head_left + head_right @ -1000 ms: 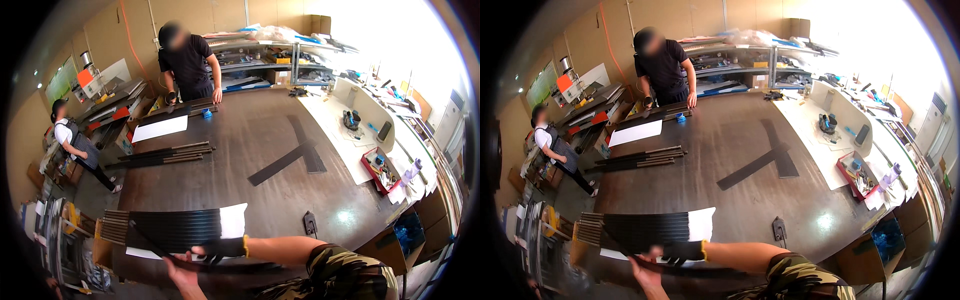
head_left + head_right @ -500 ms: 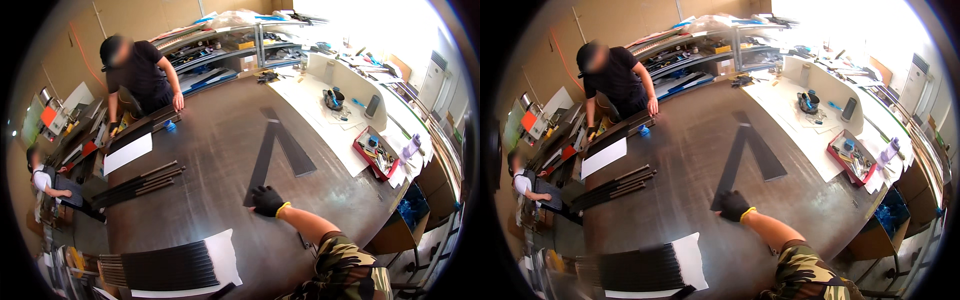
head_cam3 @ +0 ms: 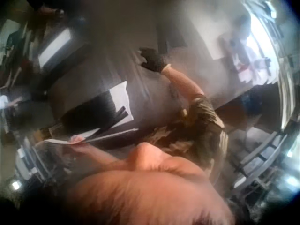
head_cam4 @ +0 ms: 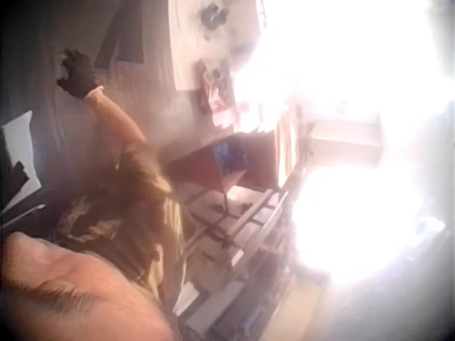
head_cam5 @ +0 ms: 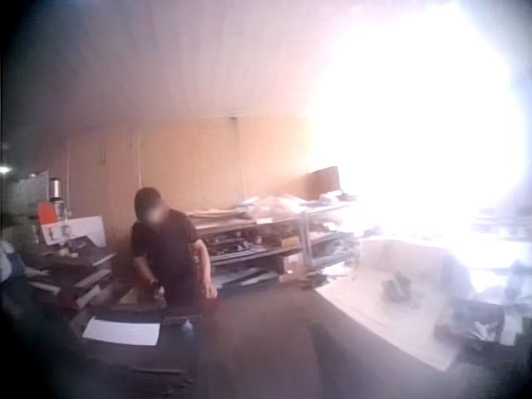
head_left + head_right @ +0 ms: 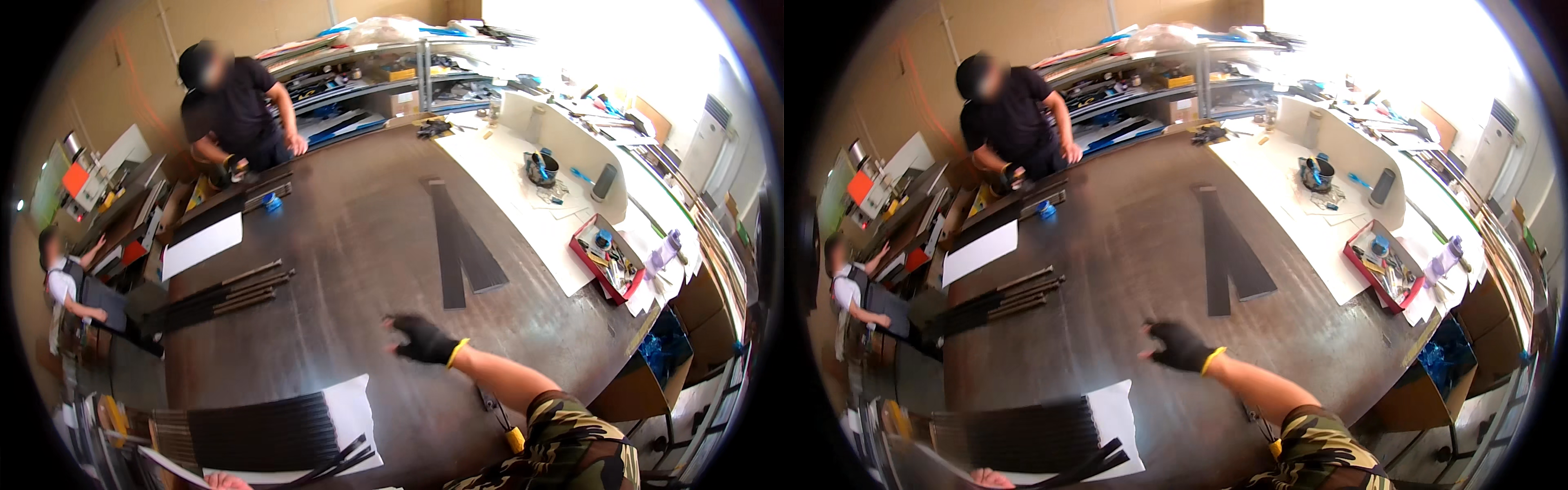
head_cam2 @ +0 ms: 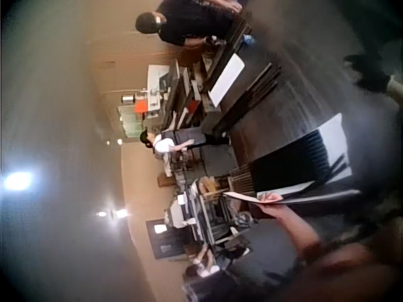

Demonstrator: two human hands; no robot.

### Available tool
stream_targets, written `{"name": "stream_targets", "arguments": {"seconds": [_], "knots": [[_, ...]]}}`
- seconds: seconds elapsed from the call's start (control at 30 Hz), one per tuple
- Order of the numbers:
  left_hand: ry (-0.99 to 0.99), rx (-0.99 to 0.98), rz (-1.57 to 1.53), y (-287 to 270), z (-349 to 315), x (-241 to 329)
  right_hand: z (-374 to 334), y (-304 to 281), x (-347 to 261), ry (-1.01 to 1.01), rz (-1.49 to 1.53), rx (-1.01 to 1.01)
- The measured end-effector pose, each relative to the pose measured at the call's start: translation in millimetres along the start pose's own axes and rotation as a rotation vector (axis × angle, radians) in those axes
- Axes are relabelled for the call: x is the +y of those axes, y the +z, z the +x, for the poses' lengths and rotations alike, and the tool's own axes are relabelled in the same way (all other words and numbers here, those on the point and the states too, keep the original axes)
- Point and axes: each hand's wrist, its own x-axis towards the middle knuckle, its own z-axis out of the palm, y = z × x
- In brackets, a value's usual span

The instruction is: The person applies a dark coating to a bundle of wooden sticks using a brush, then stacks the coated sticks on a workbench. The person also handles a black plastic sheet and places it on the table.

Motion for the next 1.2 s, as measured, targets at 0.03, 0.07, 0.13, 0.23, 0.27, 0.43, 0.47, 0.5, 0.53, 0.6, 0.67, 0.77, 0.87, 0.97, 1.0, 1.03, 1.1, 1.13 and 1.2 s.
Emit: {"name": "stream_targets", "arguments": {"seconds": [0.03,0.07,0.13,0.23,0.27,0.43,0.47,0.5,0.53,0.6,0.67,0.77,0.87,0.97,1.0,1.03,1.1,1.13,1.2], "knots": [[0.088,-0.024,0.302,11.3,-8.8,-1.1,9.7,15.5,-50.8,0.183,0.226,-0.248],[0.153,-0.049,0.610,8.9,-9.6,-2.1,20.9,34.8,-84.1,0.298,0.376,-0.582],[-0.060,-0.230,0.178,-21.0,3.2,15.9,37.1,60.6,-166.8,0.302,0.692,-0.924],[-0.176,-0.433,-0.080,-27.7,33.1,13.9,26.1,122.2,-250.0,0.100,0.671,-1.042],[-0.206,-0.455,-0.163,-18.3,32.4,13.2,3.5,169.7,-257.7,-0.008,0.771,-1.028],[-0.093,-0.397,-0.335,-6.3,45.1,18.1,-46.4,238.1,-309.3,0.466,1.158,-1.356],[-0.085,-0.430,-0.380,-17.6,58.7,26.2,-41.1,241.8,-314.9,0.628,1.207,-1.379],[-0.040,-0.418,-0.401,-31.5,67.4,41.8,-33.7,240.5,-335.0,0.534,1.071,-1.297],[0.004,-0.401,-0.415,-51.7,72.6,60.8,-31.5,244.2,-352.9,0.435,0.953,-1.212],[0.078,-0.432,-0.392,-83.2,95.4,84.4,-29.7,280.0,-351.4,0.129,0.676,-1.104],[0.093,-0.518,-0.434,-115.2,121.8,106.2,-28.3,307.4,-376.2,0.192,0.615,-1.178],[0.059,-0.577,-0.517,-140.2,152.8,137.5,-12.4,326.7,-430.5,0.351,0.516,-1.223],[0.067,-0.582,-0.468,-167.7,164.6,164.0,-6.6,342.5,-446.0,0.318,0.331,-1.177],[0.015,-0.120,-0.285,-206.3,162.0,210.0,7.7,339.6,-459.6,0.397,0.162,-1.280],[0.056,-0.023,-0.229,-202.9,160.0,224.6,1.7,334.9,-460.5,0.409,0.186,-1.186],[0.097,0.074,-0.172,-199.5,157.0,240.1,-3.5,336.1,-452.8,0.313,0.128,-1.206],[0.080,0.212,-0.083,-202.5,159.6,266.6,-38.8,344.1,-397.3,0.259,0.151,-1.184],[0.047,0.272,-0.041,-216.3,160.4,286.7,-44.8,343.7,-403.0,0.363,0.106,-1.195],[-0.101,0.251,0.289,-256.6,164.4,309.4,-73.3,354.5,-373.4,0.106,0.036,-1.117]]}}
